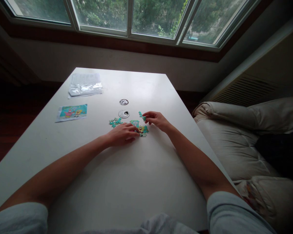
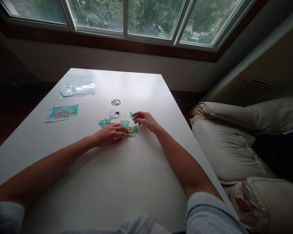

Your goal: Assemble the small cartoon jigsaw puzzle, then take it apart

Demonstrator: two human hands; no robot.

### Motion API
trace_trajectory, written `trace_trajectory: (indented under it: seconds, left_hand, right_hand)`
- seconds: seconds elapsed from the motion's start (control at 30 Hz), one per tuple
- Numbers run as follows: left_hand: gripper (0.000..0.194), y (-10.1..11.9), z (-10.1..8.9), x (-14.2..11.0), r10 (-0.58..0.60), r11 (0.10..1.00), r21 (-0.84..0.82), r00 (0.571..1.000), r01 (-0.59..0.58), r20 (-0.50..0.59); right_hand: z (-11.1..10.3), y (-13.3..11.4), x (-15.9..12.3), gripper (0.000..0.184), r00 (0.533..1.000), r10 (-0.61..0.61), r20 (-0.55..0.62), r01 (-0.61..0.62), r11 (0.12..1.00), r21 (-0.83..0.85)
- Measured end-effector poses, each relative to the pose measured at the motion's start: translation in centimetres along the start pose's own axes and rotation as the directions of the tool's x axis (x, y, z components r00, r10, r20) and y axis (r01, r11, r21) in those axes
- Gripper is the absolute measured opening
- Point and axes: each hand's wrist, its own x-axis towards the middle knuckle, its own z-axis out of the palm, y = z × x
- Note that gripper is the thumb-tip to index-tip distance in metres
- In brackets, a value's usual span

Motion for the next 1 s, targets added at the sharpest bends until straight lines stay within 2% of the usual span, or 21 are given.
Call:
trace_trajectory:
  seconds: [0.13, 0.37, 0.6, 1.0]
  left_hand:
    - [0.028, 0.0, -0.1, 0.0, -0.002, 1.000, -0.003, 1.000, 0.002, 0.003]
    - [0.028, 0.1, -0.2, 0.0, -0.002, 1.000, 0.005, 1.000, 0.002, 0.011]
    - [0.030, 0.1, -0.2, 0.1, -0.005, 1.000, 0.006, 1.000, 0.005, 0.005]
    - [0.030, 0.1, 0.0, 0.1, -0.014, 1.000, 0.015, 1.000, 0.014, 0.018]
  right_hand:
    - [0.0, 0.4, 0.1, 0.034, 1.000, -0.019, 0.007, 0.020, 0.999, -0.041]
    - [1.0, 0.8, 0.2, 0.022, 0.996, -0.089, -0.030, 0.087, 0.995, -0.040]
    - [2.0, 0.6, 0.0, 0.015, 0.990, -0.144, -0.008, 0.133, 0.929, -0.345]
    - [2.8, 1.0, 0.0, 0.006, 0.983, -0.178, -0.049, 0.129, 0.851, -0.510]
